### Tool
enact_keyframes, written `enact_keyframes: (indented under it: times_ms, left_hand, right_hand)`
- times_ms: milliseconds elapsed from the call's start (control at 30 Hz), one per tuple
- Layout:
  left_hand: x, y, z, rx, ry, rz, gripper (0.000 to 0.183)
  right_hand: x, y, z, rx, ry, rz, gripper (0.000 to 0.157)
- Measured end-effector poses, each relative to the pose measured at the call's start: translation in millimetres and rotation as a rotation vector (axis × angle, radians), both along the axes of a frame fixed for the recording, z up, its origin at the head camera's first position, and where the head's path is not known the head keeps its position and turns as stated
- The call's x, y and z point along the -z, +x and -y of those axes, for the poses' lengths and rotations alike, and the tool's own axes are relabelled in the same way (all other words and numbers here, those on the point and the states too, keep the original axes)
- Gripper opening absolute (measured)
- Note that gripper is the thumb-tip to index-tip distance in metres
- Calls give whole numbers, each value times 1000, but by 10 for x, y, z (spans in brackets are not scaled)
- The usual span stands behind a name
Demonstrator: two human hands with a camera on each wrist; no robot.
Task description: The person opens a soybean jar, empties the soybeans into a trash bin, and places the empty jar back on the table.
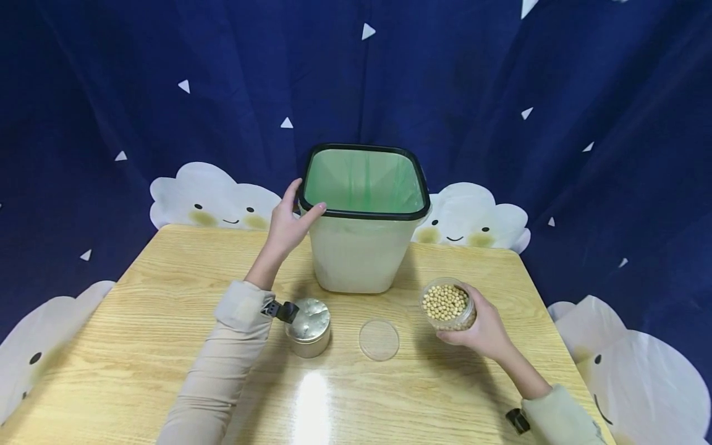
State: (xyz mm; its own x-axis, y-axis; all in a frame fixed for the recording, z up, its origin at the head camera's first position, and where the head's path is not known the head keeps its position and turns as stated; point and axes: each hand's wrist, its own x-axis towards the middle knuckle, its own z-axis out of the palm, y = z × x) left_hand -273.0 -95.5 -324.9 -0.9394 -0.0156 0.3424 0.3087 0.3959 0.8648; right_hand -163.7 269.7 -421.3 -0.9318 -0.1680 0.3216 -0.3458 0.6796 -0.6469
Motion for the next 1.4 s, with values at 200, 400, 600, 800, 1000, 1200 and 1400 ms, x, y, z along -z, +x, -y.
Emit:
enact_keyframes:
  times_ms: [200,400,600,800,1000,1200,1400]
  left_hand:
    - [0,1,-6,3,11,-1,70]
    - [10,2,-11,-7,15,18,71]
    - [-5,5,-11,-14,1,9,72]
    - [-42,0,-3,2,-33,-15,74]
    - [-71,-39,-18,21,-103,16,85]
    - [-78,-60,-21,28,-129,49,89]
    - [-78,-52,-35,30,-114,61,90]
  right_hand:
    - [-249,-131,12,-5,-28,-34,90]
    - [-552,-269,19,-5,-65,-77,88]
    - [-865,-383,12,29,-80,-87,86]
    - [-1120,-547,17,28,-119,-67,83]
    - [-1303,-692,55,23,-131,-58,83]
    - [-1477,-821,122,19,-126,-64,81]
    - [-1678,-941,212,36,-96,-43,79]
